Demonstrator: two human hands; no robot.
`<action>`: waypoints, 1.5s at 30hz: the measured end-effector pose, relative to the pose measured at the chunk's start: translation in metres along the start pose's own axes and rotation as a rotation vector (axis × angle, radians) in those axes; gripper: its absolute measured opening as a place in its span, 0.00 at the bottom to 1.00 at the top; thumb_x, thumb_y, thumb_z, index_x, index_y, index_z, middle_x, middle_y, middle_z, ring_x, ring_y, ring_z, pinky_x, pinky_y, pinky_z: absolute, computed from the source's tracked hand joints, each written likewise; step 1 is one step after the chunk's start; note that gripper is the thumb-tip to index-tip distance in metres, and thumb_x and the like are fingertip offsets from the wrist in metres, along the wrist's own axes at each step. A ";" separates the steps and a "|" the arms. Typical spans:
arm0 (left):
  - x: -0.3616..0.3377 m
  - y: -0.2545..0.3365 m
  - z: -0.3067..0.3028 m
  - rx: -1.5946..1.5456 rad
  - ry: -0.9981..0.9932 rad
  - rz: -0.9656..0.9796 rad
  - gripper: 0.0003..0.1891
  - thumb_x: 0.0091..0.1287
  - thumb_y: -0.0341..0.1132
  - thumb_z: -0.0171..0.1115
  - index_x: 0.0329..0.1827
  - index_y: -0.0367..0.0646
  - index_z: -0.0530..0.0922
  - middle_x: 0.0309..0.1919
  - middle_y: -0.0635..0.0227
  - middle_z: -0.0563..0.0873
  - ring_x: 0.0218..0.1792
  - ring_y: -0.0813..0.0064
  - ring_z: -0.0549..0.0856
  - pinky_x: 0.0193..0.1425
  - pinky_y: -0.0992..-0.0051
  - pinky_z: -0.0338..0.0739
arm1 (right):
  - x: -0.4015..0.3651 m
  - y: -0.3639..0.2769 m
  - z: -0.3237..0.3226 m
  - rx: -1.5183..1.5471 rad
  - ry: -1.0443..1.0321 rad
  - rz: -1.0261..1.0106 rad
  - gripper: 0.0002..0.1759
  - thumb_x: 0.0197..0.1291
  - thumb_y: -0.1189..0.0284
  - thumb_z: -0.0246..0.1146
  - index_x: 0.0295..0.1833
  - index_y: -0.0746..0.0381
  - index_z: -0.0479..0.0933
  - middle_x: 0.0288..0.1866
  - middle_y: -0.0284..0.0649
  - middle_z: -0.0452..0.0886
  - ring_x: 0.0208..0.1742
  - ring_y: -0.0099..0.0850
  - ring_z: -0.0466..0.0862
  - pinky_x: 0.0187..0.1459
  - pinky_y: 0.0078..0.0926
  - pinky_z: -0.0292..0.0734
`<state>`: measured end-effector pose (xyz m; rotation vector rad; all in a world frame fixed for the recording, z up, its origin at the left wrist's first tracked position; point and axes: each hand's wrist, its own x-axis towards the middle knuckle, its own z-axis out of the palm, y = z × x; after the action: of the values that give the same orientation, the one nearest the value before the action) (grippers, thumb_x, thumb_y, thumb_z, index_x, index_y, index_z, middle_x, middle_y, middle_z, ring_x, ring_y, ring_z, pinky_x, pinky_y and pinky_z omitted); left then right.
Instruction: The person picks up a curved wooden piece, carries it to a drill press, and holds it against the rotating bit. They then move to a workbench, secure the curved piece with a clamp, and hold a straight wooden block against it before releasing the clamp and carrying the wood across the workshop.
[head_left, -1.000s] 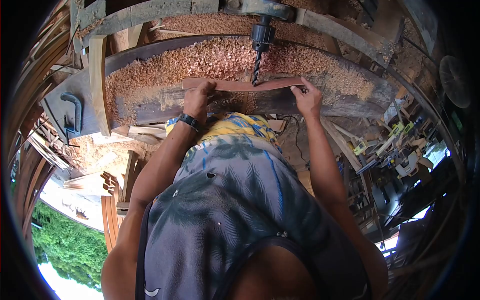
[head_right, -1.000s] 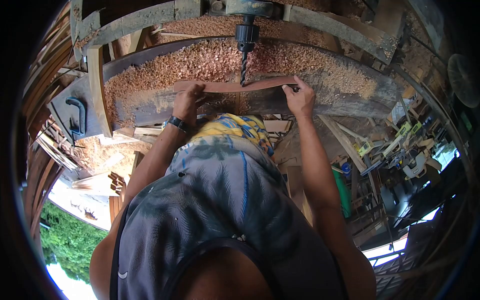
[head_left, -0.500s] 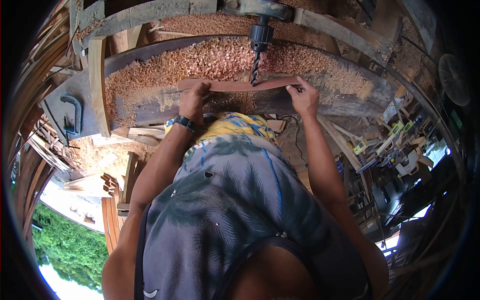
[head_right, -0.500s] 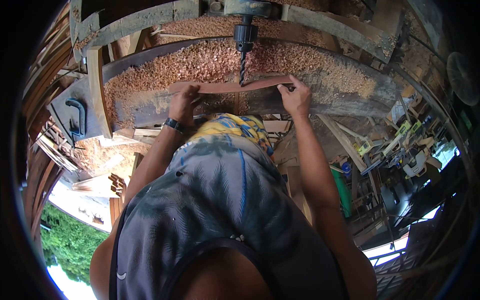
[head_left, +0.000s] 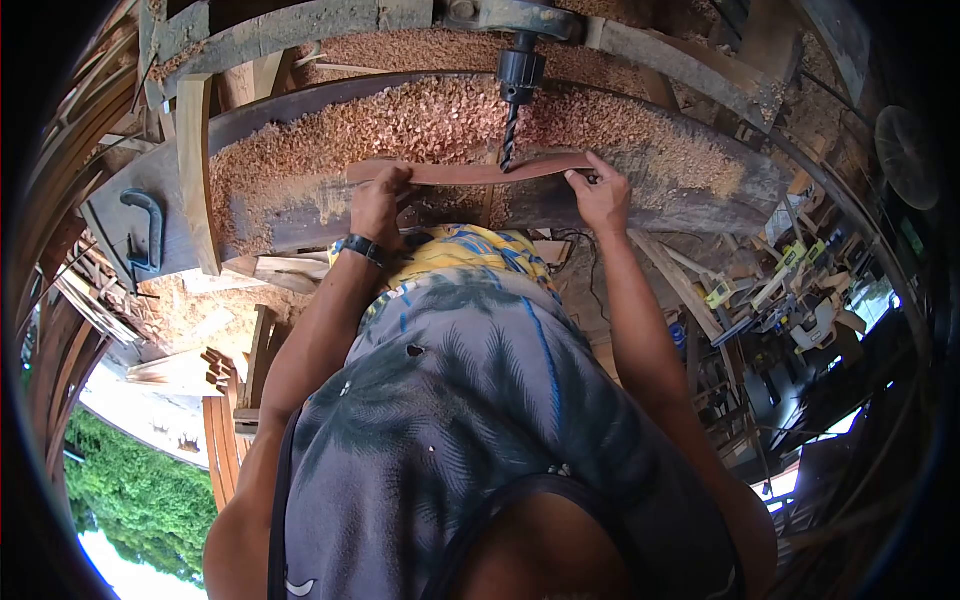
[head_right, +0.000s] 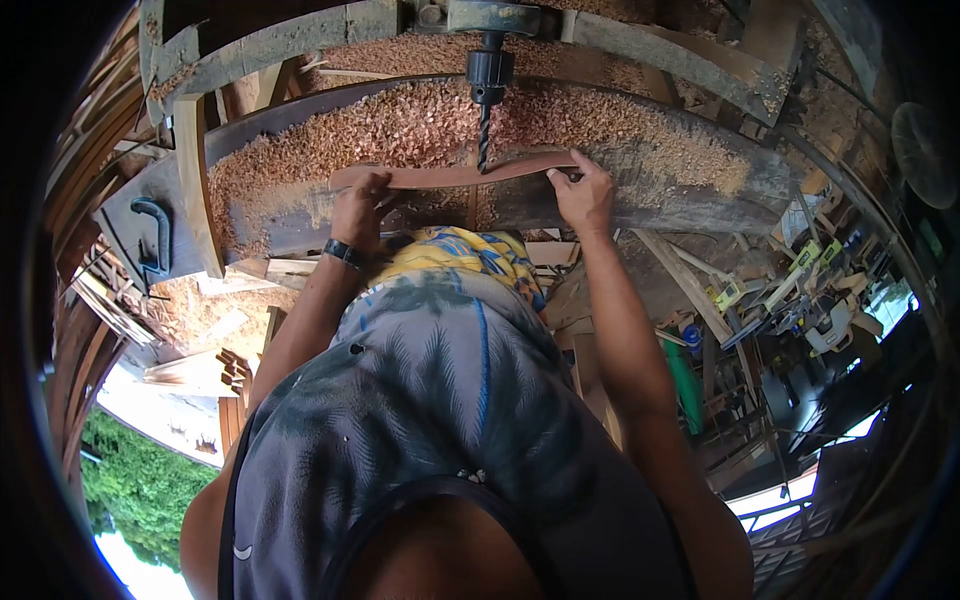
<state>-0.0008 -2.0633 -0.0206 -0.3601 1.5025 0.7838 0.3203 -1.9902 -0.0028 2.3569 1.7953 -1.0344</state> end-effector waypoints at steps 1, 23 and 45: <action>0.001 -0.001 -0.001 0.001 0.000 0.008 0.15 0.64 0.33 0.58 0.45 0.27 0.79 0.43 0.55 0.83 0.43 0.61 0.85 0.54 0.64 0.82 | 0.000 0.003 0.001 -0.001 -0.002 0.001 0.29 0.50 0.65 0.74 0.58 0.66 0.80 0.31 0.45 0.86 0.32 0.27 0.84 0.38 0.27 0.78; 0.011 -0.009 0.007 0.060 -0.074 0.039 0.13 0.65 0.33 0.60 0.44 0.30 0.81 0.41 0.59 0.84 0.43 0.67 0.84 0.51 0.68 0.84 | 0.002 0.005 -0.011 0.031 -0.029 0.115 0.30 0.49 0.64 0.73 0.59 0.65 0.80 0.37 0.49 0.87 0.38 0.37 0.87 0.42 0.34 0.80; 0.015 0.000 -0.042 -0.088 0.005 0.065 0.11 0.68 0.32 0.58 0.45 0.32 0.78 0.36 0.65 0.78 0.43 0.67 0.83 0.51 0.63 0.84 | -0.017 -0.044 -0.001 0.056 -0.102 0.078 0.29 0.47 0.62 0.75 0.53 0.68 0.82 0.37 0.52 0.87 0.39 0.42 0.88 0.44 0.33 0.80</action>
<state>-0.0337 -2.0870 -0.0387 -0.3810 1.4929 0.9033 0.2807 -1.9895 0.0227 2.3375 1.6472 -1.1871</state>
